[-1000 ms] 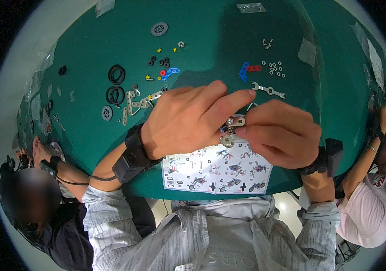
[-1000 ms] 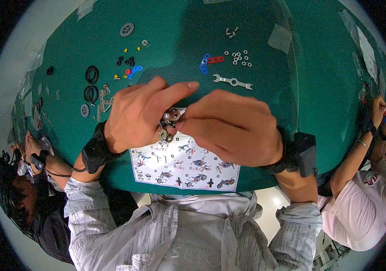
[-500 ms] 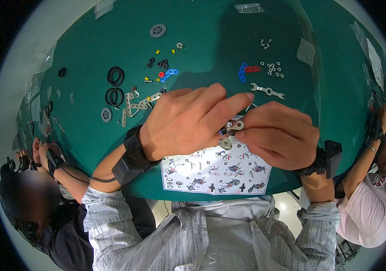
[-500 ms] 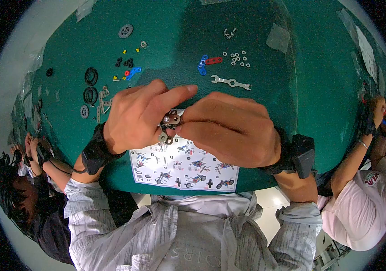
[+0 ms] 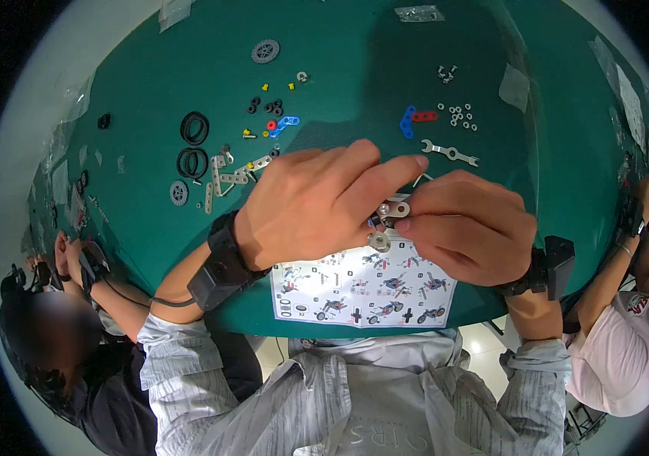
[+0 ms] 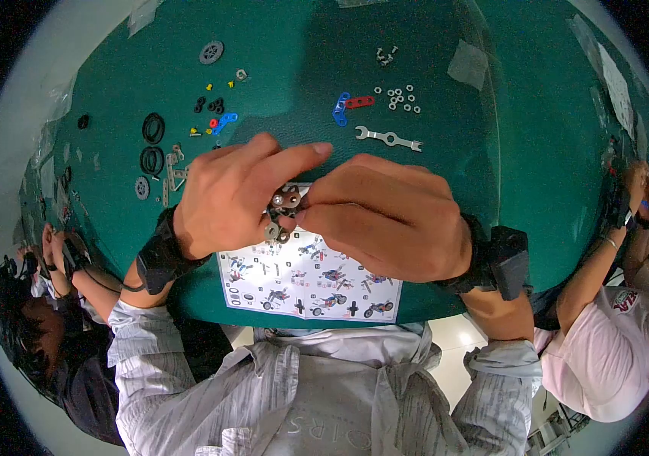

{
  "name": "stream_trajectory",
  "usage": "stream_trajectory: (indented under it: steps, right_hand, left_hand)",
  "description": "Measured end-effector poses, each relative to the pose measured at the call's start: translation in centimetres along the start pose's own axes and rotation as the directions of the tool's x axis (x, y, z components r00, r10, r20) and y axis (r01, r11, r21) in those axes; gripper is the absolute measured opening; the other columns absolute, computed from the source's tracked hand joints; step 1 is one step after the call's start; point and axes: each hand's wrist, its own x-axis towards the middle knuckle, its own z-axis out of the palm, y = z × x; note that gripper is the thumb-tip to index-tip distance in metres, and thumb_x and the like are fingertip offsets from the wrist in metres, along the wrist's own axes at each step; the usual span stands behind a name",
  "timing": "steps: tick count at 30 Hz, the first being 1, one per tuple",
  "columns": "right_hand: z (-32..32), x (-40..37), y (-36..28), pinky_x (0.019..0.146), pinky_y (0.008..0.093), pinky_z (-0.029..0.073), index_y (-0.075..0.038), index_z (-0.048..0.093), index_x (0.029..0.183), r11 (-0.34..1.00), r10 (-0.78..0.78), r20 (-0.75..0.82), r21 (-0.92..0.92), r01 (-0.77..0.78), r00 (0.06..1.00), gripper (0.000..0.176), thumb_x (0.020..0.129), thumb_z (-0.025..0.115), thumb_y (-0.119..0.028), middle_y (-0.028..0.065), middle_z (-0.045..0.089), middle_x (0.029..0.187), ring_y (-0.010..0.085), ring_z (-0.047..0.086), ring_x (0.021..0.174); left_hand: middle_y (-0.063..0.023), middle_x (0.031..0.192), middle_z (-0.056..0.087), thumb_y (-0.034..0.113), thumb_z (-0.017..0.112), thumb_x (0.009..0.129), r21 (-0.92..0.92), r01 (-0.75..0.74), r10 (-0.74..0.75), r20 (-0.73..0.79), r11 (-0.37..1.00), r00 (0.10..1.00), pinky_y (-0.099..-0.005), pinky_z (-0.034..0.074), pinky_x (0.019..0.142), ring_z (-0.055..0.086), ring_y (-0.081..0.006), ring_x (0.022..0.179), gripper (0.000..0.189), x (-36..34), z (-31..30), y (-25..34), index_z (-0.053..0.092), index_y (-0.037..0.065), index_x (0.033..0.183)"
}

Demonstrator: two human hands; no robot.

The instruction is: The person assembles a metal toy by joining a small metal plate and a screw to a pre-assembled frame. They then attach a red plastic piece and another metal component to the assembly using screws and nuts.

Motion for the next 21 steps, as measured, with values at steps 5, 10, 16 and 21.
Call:
stream_trajectory:
  steps: [5, 10, 16, 21]
  right_hand:
    - [0.04, -0.01, -0.03, 0.056, 0.0318, 0.052, 0.0, 0.071, 0.097, 1.0, 0.001, -0.005, 0.003, -0.001, 1.0, 0.038, 0.059, 0.076, 0.005, 0.0107, 0.067, 0.09, 0.0245, 0.066, 0.072]
    - [0.0, 0.03, -0.17, 0.057, 0.0318, 0.053, 0.0, 0.071, 0.098, 1.0, 0.008, -0.005, -0.004, -0.008, 1.0, 0.039, 0.059, 0.076, 0.005, 0.0104, 0.067, 0.091, 0.0245, 0.066, 0.072]
    - [-0.02, 0.26, -0.47, 0.057, 0.0318, 0.054, 0.0, 0.072, 0.088, 0.999, 0.044, -0.007, -0.015, -0.044, 0.999, 0.032, 0.058, 0.08, 0.007, 0.0118, 0.068, 0.086, 0.0244, 0.067, 0.072]
    - [0.11, 0.29, -0.54, 0.057, 0.0312, 0.054, 0.0, 0.071, 0.084, 0.999, 0.048, -0.014, -0.02, -0.048, 0.999, 0.028, 0.059, 0.082, 0.009, 0.0128, 0.068, 0.084, 0.024, 0.067, 0.071]
  left_hand:
    - [-0.0058, 0.073, 0.05, 0.039, 0.069, 0.079, 0.009, 0.002, -0.002, 0.022, 1.0, 1.0, -0.0384, 0.051, 0.055, 0.059, -0.0284, 0.059, 0.051, 0.02, -0.11, 0.05, 0.068, 0.012, 0.123]
    - [-0.0024, 0.085, 0.053, 0.023, 0.074, 0.066, 0.041, -0.056, 0.054, 0.033, 0.998, 0.998, -0.0315, 0.05, 0.052, 0.062, -0.0189, 0.061, 0.068, 0.08, -0.34, -0.04, 0.058, 0.016, 0.132]
    - [-0.0055, 0.072, 0.05, 0.032, 0.071, 0.078, 0.006, -0.003, 0.003, 0.023, 1.0, 1.0, -0.0391, 0.05, 0.053, 0.059, -0.0275, 0.058, 0.047, 0.21, -0.28, 0.25, 0.068, 0.013, 0.121]
    - [-0.0055, 0.073, 0.051, 0.034, 0.071, 0.079, -0.023, -0.003, 0.003, -0.006, 1.0, 1.0, -0.039, 0.05, 0.053, 0.06, -0.0277, 0.059, 0.047, 0.15, 0.0, 0.16, 0.068, 0.013, 0.121]
